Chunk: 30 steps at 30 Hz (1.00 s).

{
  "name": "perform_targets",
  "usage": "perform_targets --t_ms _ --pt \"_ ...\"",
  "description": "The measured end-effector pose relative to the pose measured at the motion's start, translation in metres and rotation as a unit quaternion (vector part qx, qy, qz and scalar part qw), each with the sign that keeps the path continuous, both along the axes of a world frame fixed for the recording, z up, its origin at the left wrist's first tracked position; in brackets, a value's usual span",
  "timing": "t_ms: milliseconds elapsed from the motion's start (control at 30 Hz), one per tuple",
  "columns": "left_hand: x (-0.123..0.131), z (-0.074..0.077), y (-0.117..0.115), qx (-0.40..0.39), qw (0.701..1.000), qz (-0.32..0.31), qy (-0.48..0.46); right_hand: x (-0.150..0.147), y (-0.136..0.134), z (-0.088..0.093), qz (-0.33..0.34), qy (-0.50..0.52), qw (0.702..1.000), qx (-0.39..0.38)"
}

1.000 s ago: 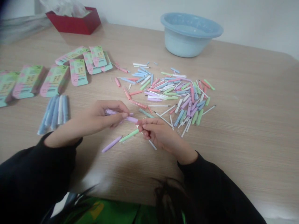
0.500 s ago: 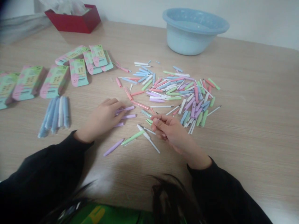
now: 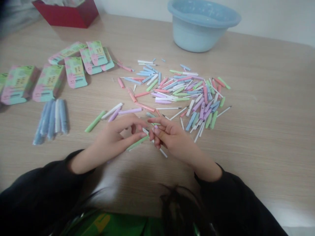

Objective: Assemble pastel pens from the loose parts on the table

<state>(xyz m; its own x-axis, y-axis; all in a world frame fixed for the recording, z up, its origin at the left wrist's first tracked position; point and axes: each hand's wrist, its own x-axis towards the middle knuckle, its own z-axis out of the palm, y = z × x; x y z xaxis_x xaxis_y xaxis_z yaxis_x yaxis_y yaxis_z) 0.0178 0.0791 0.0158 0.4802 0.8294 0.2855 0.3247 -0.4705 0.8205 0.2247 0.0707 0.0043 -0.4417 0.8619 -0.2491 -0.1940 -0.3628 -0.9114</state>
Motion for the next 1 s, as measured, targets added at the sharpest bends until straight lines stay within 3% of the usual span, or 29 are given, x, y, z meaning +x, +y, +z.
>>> perform_targets --t_ms 133,267,600,667,767,833,1000 --pt "0.002 0.001 0.000 -0.099 0.993 -0.025 -0.067 -0.005 -0.005 0.001 0.033 0.011 0.999 0.012" --pt "0.005 0.002 -0.004 -0.182 0.977 -0.030 -0.108 -0.008 -0.007 0.004 0.018 0.007 0.999 0.032" --pt "0.009 -0.003 -0.005 -0.172 0.979 0.045 -0.097 -0.014 -0.015 0.003 -0.049 -0.086 0.993 0.056" --pt "0.010 -0.006 -0.003 -0.216 0.963 0.053 -0.151 -0.011 -0.014 0.006 -0.080 -0.126 0.983 0.108" --pt "0.011 -0.010 -0.002 -0.301 0.920 0.074 -0.240 -0.001 -0.011 0.011 -0.141 -0.221 0.936 0.234" --pt "0.012 -0.010 -0.003 -0.354 0.892 0.074 -0.272 0.004 -0.008 0.013 -0.156 -0.248 0.919 0.264" --pt "0.011 -0.010 -0.008 -0.425 0.853 0.022 -0.301 0.007 -0.008 0.016 -0.180 -0.162 0.945 0.221"
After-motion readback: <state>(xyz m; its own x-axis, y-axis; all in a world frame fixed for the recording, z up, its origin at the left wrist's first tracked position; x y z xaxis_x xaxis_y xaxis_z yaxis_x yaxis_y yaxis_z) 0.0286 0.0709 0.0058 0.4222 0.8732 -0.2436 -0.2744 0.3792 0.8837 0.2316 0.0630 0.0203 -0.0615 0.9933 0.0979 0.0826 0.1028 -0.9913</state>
